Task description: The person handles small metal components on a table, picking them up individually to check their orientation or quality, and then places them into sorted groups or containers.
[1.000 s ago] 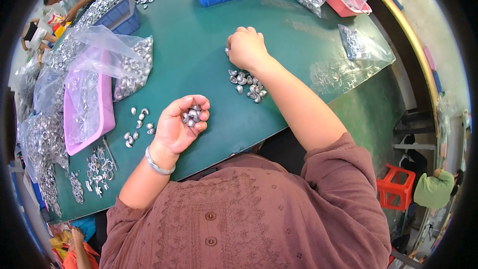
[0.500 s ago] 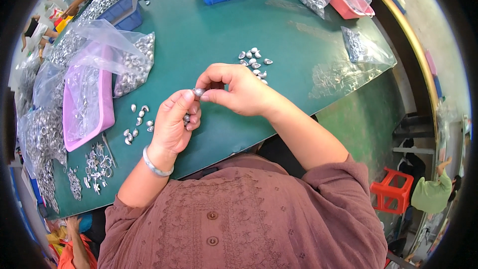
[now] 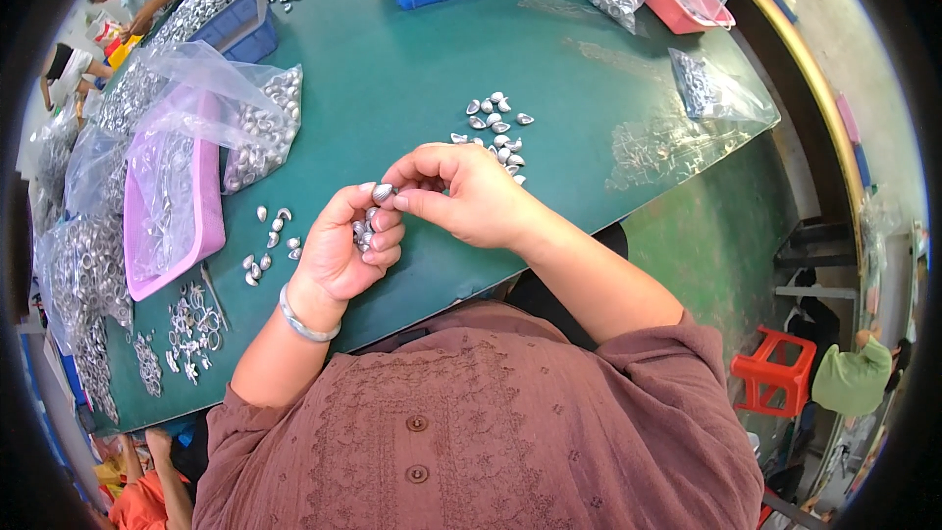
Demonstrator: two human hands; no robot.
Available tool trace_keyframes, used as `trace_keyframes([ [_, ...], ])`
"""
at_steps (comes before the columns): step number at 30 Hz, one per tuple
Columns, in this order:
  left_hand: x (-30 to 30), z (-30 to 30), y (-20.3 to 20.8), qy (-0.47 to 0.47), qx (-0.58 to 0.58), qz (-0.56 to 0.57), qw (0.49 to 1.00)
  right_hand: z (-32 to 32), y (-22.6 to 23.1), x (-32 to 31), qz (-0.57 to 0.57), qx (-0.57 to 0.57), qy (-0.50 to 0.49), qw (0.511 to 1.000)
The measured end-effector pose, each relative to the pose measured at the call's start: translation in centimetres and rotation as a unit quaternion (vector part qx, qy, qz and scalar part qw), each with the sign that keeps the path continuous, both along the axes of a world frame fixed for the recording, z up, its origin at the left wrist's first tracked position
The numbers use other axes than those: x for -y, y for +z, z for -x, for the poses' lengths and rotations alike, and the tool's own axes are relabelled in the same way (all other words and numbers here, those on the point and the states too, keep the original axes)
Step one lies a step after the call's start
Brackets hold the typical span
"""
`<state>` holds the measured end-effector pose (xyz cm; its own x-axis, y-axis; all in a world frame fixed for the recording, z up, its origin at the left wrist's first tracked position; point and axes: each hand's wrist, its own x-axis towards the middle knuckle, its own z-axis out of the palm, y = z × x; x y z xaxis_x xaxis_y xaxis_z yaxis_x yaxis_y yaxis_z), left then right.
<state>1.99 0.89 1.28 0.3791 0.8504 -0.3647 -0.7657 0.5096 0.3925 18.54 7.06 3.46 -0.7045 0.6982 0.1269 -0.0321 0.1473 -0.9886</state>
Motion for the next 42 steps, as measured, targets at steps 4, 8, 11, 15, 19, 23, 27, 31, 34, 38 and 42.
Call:
trace_keyframes([
  [4,0.0,0.0,-0.1,-0.006,0.021,0.013,1.000,0.0,-0.1,0.3,0.027,-0.014,0.000,1.000],
  [8,0.0,0.0,-0.2,-0.012,0.027,0.017,0.999,0.0,0.0,0.4,0.051,-0.019,-0.002,0.998],
  [11,0.0,0.0,-0.2,-0.013,0.008,0.018,1.000,-0.1,-0.1,0.5,0.038,-0.003,-0.010,0.999],
  [15,-0.1,0.1,-0.4,-0.013,-0.008,0.018,1.000,-0.3,0.0,0.9,0.049,0.041,-0.017,0.998],
  [19,-0.2,0.2,-0.4,-0.034,-0.033,0.024,0.999,-0.3,-0.3,1.6,0.132,0.027,-0.040,0.990],
  [23,-0.3,0.2,-0.6,-0.038,-0.045,0.032,0.998,-0.3,-0.6,1.9,0.156,-0.020,-0.041,0.987],
  [27,-0.3,0.2,-0.6,-0.034,-0.058,0.031,0.997,-0.2,-0.4,2.2,0.169,-0.031,-0.047,0.984],
  [31,-0.3,0.1,-0.7,-0.032,-0.102,0.022,0.994,0.0,-0.3,2.1,0.200,-0.043,-0.050,0.978],
  [34,-0.3,0.1,-0.5,-0.025,-0.122,0.021,0.992,0.4,-0.3,1.1,0.249,-0.018,-0.084,0.965],
  [38,-0.4,0.5,-0.8,-0.022,-0.064,0.029,0.997,1.8,1.0,-5.7,0.178,0.036,-0.123,0.976],
  [42,-0.7,0.3,-1.1,-0.024,-0.053,0.005,0.998,3.6,5.8,-17.0,0.094,-0.024,-0.243,0.965],
])
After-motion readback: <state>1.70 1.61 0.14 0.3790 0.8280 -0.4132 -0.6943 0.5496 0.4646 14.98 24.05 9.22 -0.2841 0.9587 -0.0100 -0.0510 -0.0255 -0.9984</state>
